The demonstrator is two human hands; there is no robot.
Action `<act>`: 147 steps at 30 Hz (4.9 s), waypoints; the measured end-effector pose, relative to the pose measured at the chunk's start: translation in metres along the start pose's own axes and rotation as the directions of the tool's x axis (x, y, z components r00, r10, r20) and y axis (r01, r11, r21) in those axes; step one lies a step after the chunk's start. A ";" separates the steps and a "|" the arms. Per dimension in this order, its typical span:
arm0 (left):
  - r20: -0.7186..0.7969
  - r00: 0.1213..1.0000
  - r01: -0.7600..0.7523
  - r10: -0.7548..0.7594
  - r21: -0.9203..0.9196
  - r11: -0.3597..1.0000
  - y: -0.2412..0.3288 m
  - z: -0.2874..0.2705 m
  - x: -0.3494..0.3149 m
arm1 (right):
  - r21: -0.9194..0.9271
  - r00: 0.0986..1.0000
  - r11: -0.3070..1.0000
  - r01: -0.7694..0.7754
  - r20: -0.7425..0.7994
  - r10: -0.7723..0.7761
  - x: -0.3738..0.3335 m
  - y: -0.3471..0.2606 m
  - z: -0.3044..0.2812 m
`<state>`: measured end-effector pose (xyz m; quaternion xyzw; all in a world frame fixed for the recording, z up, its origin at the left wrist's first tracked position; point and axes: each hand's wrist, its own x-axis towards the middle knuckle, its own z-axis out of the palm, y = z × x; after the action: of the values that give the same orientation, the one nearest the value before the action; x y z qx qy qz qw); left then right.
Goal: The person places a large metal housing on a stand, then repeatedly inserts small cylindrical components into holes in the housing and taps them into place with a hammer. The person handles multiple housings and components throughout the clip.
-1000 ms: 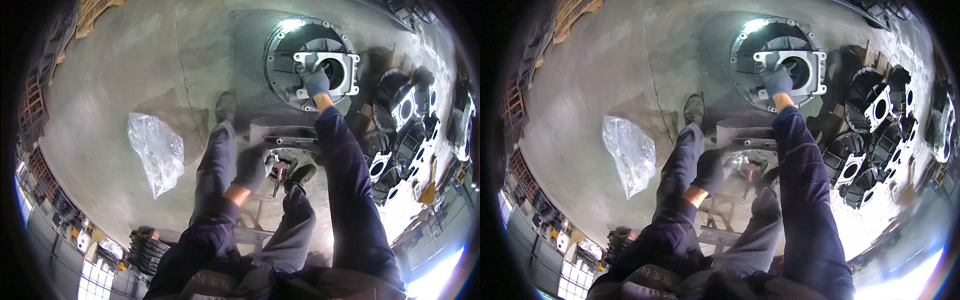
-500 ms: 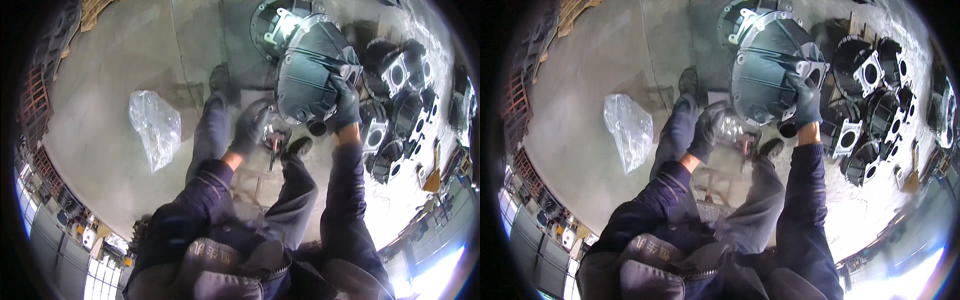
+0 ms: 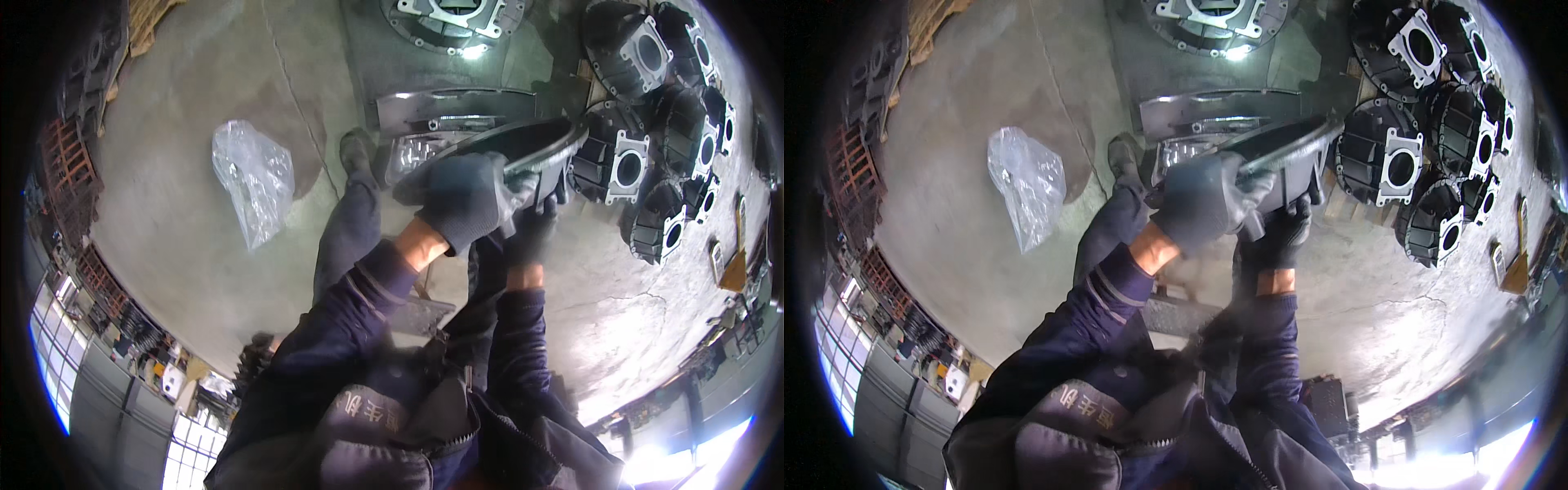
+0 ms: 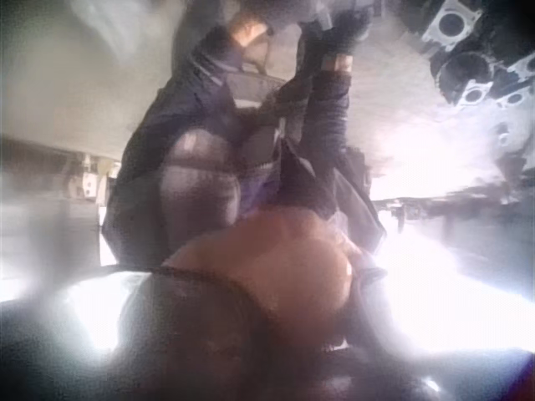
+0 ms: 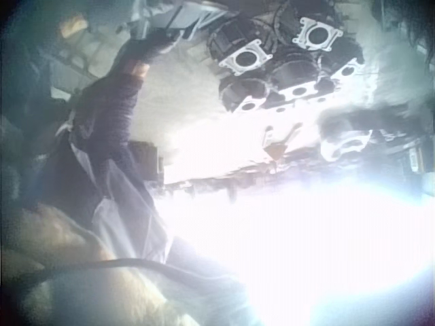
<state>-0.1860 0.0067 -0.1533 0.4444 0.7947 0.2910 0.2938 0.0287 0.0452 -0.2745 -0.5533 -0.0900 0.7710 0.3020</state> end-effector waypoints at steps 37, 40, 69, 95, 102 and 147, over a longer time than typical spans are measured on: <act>-0.118 0.918 -0.336 0.379 0.277 0.900 -0.183 0.044 0.079 | 0.309 0.872 0.949 -0.064 0.479 -0.097 0.127 0.141 0.023; -0.216 0.860 -0.398 0.463 0.284 0.872 -0.188 0.048 0.078 | 0.275 0.863 0.960 -0.055 0.497 -0.092 0.132 0.142 0.021; -0.281 0.905 -0.337 0.321 -0.010 0.941 -0.266 0.064 0.119 | -0.706 0.873 -0.614 0.353 0.484 -0.054 0.222 0.280 -0.092; -0.049 0.962 -0.250 0.269 -0.562 0.789 -0.099 0.066 -0.111 | -0.283 0.213 -0.081 0.956 0.856 -0.472 -0.076 0.031 0.012; 0.081 0.985 0.000 0.150 -0.879 0.478 -0.092 0.075 -0.118 | -0.379 0.290 -0.086 0.921 0.818 -0.498 -0.070 0.030 0.003; 0.227 0.949 0.068 0.218 -0.824 0.562 -0.132 0.067 -0.089 | -0.347 0.377 0.155 0.925 0.888 -0.263 -0.061 0.024 -0.001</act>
<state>-0.1693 -0.1150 -0.2742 0.3288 0.4917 0.5681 0.5722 0.0328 -0.0087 -0.2378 -0.2142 -0.7776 0.5373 0.2463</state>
